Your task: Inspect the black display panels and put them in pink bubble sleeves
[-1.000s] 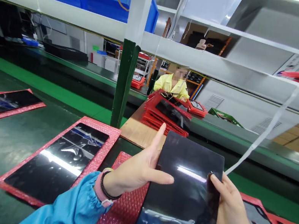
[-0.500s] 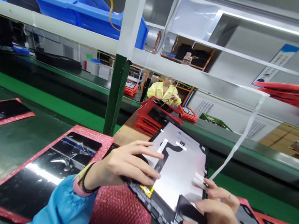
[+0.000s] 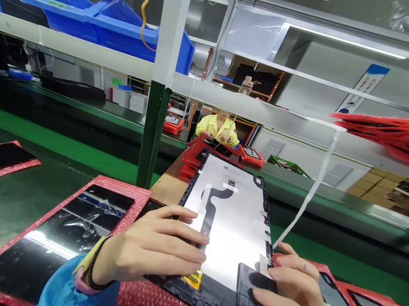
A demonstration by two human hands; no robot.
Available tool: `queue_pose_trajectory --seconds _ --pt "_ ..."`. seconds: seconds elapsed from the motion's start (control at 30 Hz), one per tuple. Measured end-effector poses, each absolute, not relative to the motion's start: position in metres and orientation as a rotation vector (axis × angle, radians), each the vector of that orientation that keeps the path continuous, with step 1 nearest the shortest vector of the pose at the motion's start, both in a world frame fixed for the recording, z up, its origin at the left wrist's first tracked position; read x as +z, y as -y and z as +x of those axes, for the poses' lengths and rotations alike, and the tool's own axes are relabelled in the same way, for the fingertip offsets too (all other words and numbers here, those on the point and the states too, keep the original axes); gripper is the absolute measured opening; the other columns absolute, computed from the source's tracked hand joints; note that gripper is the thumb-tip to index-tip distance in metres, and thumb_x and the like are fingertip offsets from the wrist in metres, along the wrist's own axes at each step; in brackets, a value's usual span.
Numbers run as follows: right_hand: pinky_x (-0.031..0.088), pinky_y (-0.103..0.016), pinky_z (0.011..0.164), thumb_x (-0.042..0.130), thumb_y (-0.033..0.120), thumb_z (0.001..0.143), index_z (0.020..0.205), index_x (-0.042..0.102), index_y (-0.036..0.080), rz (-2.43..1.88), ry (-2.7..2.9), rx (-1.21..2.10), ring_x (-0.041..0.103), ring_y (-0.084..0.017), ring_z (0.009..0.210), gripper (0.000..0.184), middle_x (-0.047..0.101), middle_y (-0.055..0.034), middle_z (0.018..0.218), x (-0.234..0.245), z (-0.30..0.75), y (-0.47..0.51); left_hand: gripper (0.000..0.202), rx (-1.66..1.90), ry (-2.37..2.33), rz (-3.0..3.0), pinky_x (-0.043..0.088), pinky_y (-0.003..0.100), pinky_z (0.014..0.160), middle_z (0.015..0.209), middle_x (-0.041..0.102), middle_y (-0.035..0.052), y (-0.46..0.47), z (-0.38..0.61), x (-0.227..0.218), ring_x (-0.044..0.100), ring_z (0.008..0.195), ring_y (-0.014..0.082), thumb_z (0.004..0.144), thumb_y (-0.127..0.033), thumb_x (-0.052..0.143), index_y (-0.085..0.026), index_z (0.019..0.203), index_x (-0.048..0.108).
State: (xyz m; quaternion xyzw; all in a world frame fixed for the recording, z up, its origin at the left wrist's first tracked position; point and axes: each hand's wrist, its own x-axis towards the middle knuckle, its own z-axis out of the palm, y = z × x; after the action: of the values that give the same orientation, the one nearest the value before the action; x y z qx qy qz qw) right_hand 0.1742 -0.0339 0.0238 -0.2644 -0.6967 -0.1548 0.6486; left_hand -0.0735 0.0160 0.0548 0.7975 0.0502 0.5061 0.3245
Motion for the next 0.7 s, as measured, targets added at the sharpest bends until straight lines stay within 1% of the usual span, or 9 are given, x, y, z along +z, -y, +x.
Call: queue_pose_trajectory --seconds 0.1,0.2,0.3,0.37,0.43,0.53,0.6,0.67,0.7 --pt "0.05 -0.05 0.09 0.062 0.01 0.083 0.089 0.076 0.033 -0.606 1.502 -0.326 0.058 -0.021 0.085 0.028 0.064 -0.0011 0.085 0.023 0.181 0.032 0.019 1.282 -0.178 2.012 0.039 0.051 0.106 0.088 0.077 0.0058 -0.007 -0.073 0.057 0.072 0.095 0.0291 0.085 -0.026 0.065 -0.036 0.097 0.076" --pt "0.049 -0.047 0.09 0.066 0.004 0.075 0.079 0.075 0.03 -0.622 1.418 -0.24 0.06 -0.019 0.081 0.028 0.065 0.0011 0.08 0.026 0.183 0.034 0.03 1.165 -0.165 2.071 0.038 0.052 0.108 0.088 0.077 0.0052 0.001 -0.072 0.056 0.07 0.099 0.0309 0.078 -0.014 0.071 -0.038 0.096 0.076" --pt "0.049 -0.046 0.09 0.067 0.002 0.073 0.077 0.073 0.027 -0.669 1.381 -0.156 0.062 -0.02 0.082 0.027 0.067 0.0009 0.08 0.029 0.18 0.04 0.031 1.223 -0.142 2.066 0.041 0.05 0.107 0.093 0.077 0.0047 0.008 -0.073 0.048 0.069 0.102 0.0295 0.082 -0.015 0.068 -0.038 0.102 0.074" --pt "0.05 -0.043 0.087 0.068 0.007 0.075 0.08 0.073 0.025 -0.755 1.321 -0.091 0.064 -0.022 0.086 0.019 0.069 -0.0013 0.083 0.027 0.182 0.04 0.027 1.164 -0.12 2.078 0.048 0.047 0.101 0.098 0.076 0.0062 0.01 -0.077 0.041 0.07 0.099 0.0291 0.085 -0.02 0.065 -0.035 0.106 0.073" --pt "0.049 -0.041 0.089 0.068 0.019 0.08 0.085 0.072 0.024 -0.898 1.186 0.044 0.064 -0.022 0.093 0.008 0.071 -0.0031 0.09 0.019 0.19 0.034 0.022 1.152 -0.237 2.042 0.053 0.044 0.093 0.098 0.076 0.0081 0.008 -0.085 0.038 0.072 0.095 0.0294 0.084 -0.022 0.066 -0.028 0.103 0.075" --pt "0.046 -0.044 0.096 0.065 0.034 0.083 0.098 0.07 0.021 -1.098 1.086 0.319 0.063 -0.023 0.102 0.02 0.071 -0.0061 0.103 -0.008 0.205 0.013 0.016 1.348 -0.632 1.757 0.057 0.036 0.08 0.091 0.078 0.0067 -0.004 -0.099 0.039 0.073 0.084 0.026 0.076 -0.021 0.074 -0.022 0.092 0.078" --pt "0.047 -0.045 0.096 0.069 0.035 0.08 0.098 0.07 0.018 -1.183 1.146 0.521 0.063 -0.025 0.103 0.024 0.071 -0.0081 0.105 -0.036 0.211 -0.005 0.026 1.451 -0.774 1.448 0.056 0.03 0.077 0.092 0.077 0.0034 -0.02 -0.105 0.039 0.071 0.083 0.0214 0.07 -0.021 0.079 -0.021 0.095 0.074" --pt "0.049 -0.045 0.094 0.07 0.03 0.082 0.097 0.068 0.015 -1.26 1.165 0.677 0.064 -0.023 0.102 0.022 0.069 -0.0075 0.104 -0.067 0.212 -0.021 0.038 1.356 -0.803 1.206 0.054 0.026 0.075 0.093 0.075 0.0015 -0.038 -0.106 0.032 0.069 0.082 0.0175 0.066 -0.022 0.082 -0.02 0.101 0.067" --pt "0.051 -0.045 0.09 0.067 0.03 0.085 0.099 0.066 0.014 -1.294 1.167 0.743 0.064 -0.021 0.099 0.021 0.068 -0.0063 0.104 -0.081 0.211 -0.027 0.039 1.212 -0.834 1.13 0.053 0.025 0.071 0.088 0.074 0.0012 -0.047 -0.104 0.025 0.068 0.076 0.0158 0.065 -0.025 0.083 -0.018 0.099 0.066"
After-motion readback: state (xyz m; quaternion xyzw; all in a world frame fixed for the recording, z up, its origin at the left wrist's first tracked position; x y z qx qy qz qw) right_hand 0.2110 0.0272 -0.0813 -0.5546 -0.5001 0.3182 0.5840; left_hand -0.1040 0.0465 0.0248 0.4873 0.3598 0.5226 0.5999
